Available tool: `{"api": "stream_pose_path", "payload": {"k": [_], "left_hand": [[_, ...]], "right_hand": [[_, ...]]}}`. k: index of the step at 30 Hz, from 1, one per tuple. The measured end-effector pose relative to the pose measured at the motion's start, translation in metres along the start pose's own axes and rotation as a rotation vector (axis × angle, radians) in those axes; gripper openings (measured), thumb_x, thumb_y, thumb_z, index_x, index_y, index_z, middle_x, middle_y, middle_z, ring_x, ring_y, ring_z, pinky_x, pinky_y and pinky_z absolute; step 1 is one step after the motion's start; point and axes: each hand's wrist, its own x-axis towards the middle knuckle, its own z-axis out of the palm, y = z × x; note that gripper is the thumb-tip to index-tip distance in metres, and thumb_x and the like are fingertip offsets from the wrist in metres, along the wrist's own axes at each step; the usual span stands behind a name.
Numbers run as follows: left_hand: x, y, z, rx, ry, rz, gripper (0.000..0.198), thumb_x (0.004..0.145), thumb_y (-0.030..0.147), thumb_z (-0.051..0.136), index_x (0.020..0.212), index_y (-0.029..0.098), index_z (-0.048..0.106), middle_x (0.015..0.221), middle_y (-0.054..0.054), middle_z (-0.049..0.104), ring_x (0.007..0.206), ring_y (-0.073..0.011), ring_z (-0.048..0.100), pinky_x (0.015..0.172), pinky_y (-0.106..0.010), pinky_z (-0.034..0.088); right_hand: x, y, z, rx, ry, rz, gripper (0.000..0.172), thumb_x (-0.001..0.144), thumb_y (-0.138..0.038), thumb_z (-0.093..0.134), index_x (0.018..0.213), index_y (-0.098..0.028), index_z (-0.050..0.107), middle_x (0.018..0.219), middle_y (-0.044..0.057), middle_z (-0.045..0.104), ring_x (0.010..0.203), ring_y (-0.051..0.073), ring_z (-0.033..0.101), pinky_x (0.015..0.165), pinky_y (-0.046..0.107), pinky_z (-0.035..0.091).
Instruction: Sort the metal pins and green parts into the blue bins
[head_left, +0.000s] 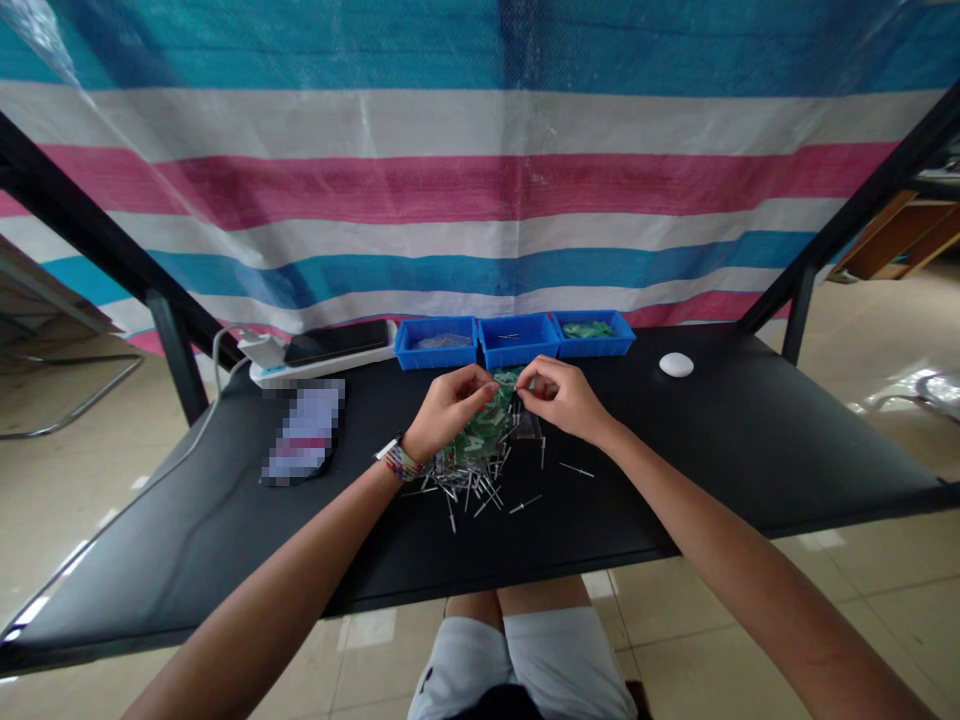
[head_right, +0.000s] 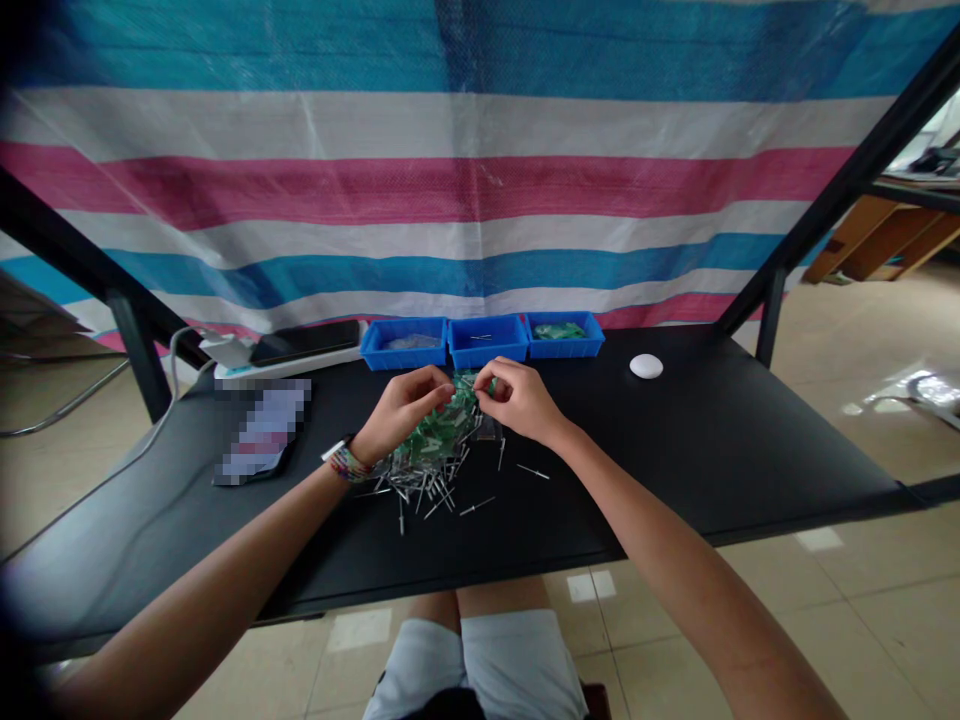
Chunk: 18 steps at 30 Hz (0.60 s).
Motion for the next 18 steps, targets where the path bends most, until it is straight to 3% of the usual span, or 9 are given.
{"api": "stream_pose_path", "payload": {"k": [7, 14, 18], "left_hand": [[0.000, -0.004, 0.000, -0.037, 0.011, 0.007, 0.020, 0.092, 0.034, 0.068, 0.082, 0.017, 0.067, 0.075, -0.002, 0.065, 0.069, -0.0142, 0.058, 0.064, -0.025, 0.045], [0.001, -0.006, 0.000, -0.042, 0.074, 0.013, 0.020, 0.092, 0.036, 0.072, 0.087, 0.016, 0.068, 0.076, -0.003, 0.067, 0.067, -0.0135, 0.059, 0.061, -0.024, 0.045], [0.001, -0.006, 0.001, -0.027, 0.084, 0.033, 0.019, 0.092, 0.034, 0.074, 0.090, 0.016, 0.070, 0.080, -0.004, 0.068, 0.069, -0.0130, 0.059, 0.063, -0.024, 0.046]], "right_hand": [[-0.002, -0.006, 0.004, -0.002, 0.021, -0.042, 0.004, 0.092, -0.024, 0.069, 0.089, -0.023, 0.070, 0.091, 0.003, 0.063, 0.065, 0.014, 0.057, 0.060, 0.029, 0.046], [-0.002, 0.003, 0.011, 0.326, 0.040, 0.200, 0.014, 0.090, -0.034, 0.074, 0.094, -0.022, 0.068, 0.079, 0.000, 0.065, 0.059, 0.014, 0.059, 0.056, 0.029, 0.049], [0.000, 0.004, 0.013, 0.431, 0.090, 0.241, 0.023, 0.084, -0.039, 0.079, 0.089, -0.021, 0.066, 0.076, -0.001, 0.064, 0.054, 0.012, 0.058, 0.053, 0.028, 0.050]]}}
